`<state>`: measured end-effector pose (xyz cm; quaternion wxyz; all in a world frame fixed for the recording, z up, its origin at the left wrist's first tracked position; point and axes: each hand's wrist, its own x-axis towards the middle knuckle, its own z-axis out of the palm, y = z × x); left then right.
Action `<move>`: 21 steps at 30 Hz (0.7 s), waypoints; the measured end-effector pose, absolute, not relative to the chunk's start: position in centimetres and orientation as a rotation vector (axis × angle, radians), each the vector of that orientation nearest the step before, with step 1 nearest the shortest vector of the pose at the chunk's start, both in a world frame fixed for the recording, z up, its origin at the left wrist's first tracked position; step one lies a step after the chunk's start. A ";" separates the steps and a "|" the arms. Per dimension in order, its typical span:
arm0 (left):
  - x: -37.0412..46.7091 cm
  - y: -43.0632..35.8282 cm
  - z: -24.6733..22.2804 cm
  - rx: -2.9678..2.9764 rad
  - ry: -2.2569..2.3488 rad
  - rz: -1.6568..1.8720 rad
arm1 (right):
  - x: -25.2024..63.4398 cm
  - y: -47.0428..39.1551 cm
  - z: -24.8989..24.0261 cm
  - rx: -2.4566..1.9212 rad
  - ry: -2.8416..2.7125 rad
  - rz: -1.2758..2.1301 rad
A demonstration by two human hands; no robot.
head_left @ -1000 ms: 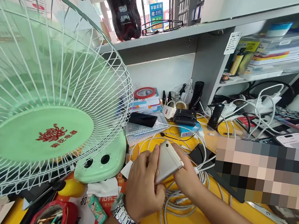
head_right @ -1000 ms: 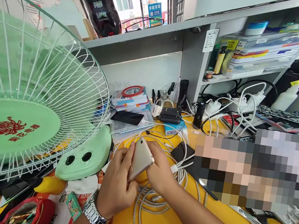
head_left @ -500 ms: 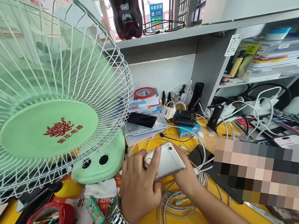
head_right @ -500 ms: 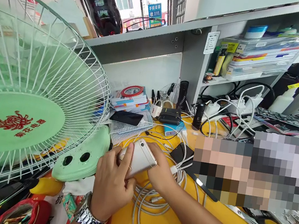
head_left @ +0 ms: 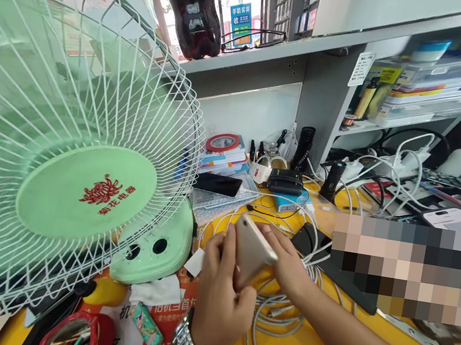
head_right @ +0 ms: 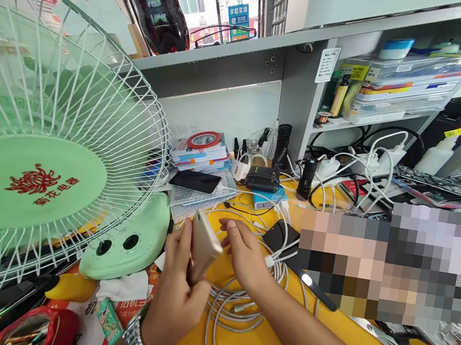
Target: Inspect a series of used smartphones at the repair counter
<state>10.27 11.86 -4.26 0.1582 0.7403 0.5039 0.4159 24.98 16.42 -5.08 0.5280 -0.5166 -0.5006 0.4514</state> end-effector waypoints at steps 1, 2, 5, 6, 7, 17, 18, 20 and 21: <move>10.3 11.8 -4.3 1.809 1.313 1.151 | 24.9 16.4 -5.1 -1.235 -1.171 1.114; 10.3 11.8 -4.4 1.521 1.186 1.100 | 24.8 16.4 -5.1 -1.230 -1.137 1.173; 10.7 11.8 -4.2 0.964 0.934 0.949 | 24.7 16.2 -4.9 -1.203 -1.020 1.412; 11.0 11.9 -4.0 0.832 0.902 0.903 | 24.7 16.1 -4.8 -1.208 -0.972 1.480; 11.3 11.9 -3.7 0.718 0.892 0.877 | 24.7 16.0 -4.7 -1.224 -0.925 1.518; 10.9 13.3 -3.9 0.249 0.698 1.025 | 25.3 16.8 -4.9 -1.184 -0.964 1.251; 10.5 13.3 -4.2 0.209 0.560 1.015 | 25.3 16.8 -5.0 -1.185 -0.968 1.253; 9.8 13.2 -4.9 0.163 0.313 1.017 | 25.1 16.8 -5.0 -1.187 -0.966 1.261; 9.7 13.1 -5.3 0.151 0.236 1.032 | 25.0 16.7 -5.0 -1.187 -0.964 1.262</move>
